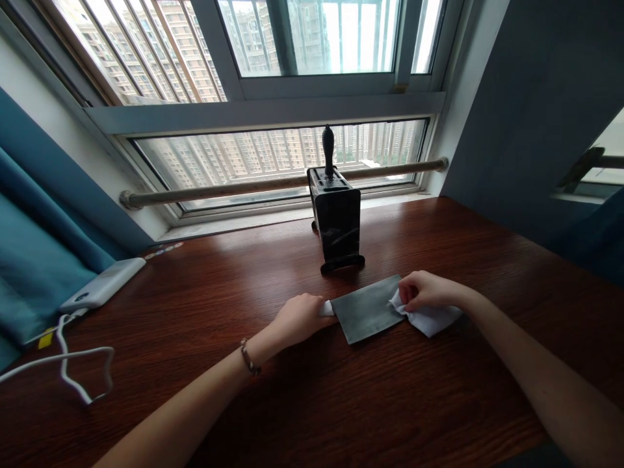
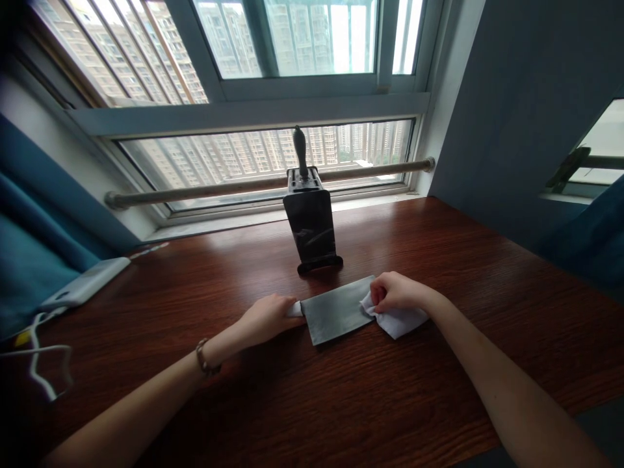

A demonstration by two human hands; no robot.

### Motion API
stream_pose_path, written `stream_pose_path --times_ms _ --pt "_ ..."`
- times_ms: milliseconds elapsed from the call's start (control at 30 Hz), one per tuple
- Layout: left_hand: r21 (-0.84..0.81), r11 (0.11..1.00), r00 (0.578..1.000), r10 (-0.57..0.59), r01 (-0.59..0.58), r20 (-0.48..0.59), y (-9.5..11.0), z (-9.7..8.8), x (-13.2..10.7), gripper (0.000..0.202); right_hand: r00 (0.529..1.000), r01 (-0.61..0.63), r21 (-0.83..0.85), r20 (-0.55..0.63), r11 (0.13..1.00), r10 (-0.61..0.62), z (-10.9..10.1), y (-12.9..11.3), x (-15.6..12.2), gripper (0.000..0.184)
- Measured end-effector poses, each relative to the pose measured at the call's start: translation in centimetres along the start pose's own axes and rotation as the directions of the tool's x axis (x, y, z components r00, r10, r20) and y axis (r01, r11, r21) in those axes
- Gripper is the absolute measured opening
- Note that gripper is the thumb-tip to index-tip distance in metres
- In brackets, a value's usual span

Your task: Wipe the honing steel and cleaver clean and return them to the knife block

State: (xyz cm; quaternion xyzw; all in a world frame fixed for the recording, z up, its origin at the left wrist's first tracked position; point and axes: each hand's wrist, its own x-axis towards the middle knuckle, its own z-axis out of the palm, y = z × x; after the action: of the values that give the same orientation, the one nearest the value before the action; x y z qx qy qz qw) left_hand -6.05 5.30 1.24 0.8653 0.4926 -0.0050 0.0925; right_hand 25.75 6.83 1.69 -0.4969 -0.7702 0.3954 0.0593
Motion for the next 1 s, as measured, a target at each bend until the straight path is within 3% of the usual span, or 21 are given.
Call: stream_pose_path --times_ms 167,400,1000 --pt "0.02 1.0 1.0 0.003 -0.003 -0.018 -0.1 0.3 0.0 0.043 0.989 -0.145 0.007 -0.033 0.989 0.145 -0.5 1.4 0.1 0.012" --pt "0.017 1.0 1.0 0.005 -0.005 -0.026 -0.1 0.4 0.1 0.044 0.982 -0.176 -0.043 -0.072 0.983 0.172 -1.3 3.2 0.1 0.013" --pt "0.009 1.0 0.999 0.001 -0.001 -0.033 -0.1 0.5 0.0 0.042 0.985 0.021 -0.157 -0.165 0.987 -0.047 0.0 0.0 -0.1 0.013"
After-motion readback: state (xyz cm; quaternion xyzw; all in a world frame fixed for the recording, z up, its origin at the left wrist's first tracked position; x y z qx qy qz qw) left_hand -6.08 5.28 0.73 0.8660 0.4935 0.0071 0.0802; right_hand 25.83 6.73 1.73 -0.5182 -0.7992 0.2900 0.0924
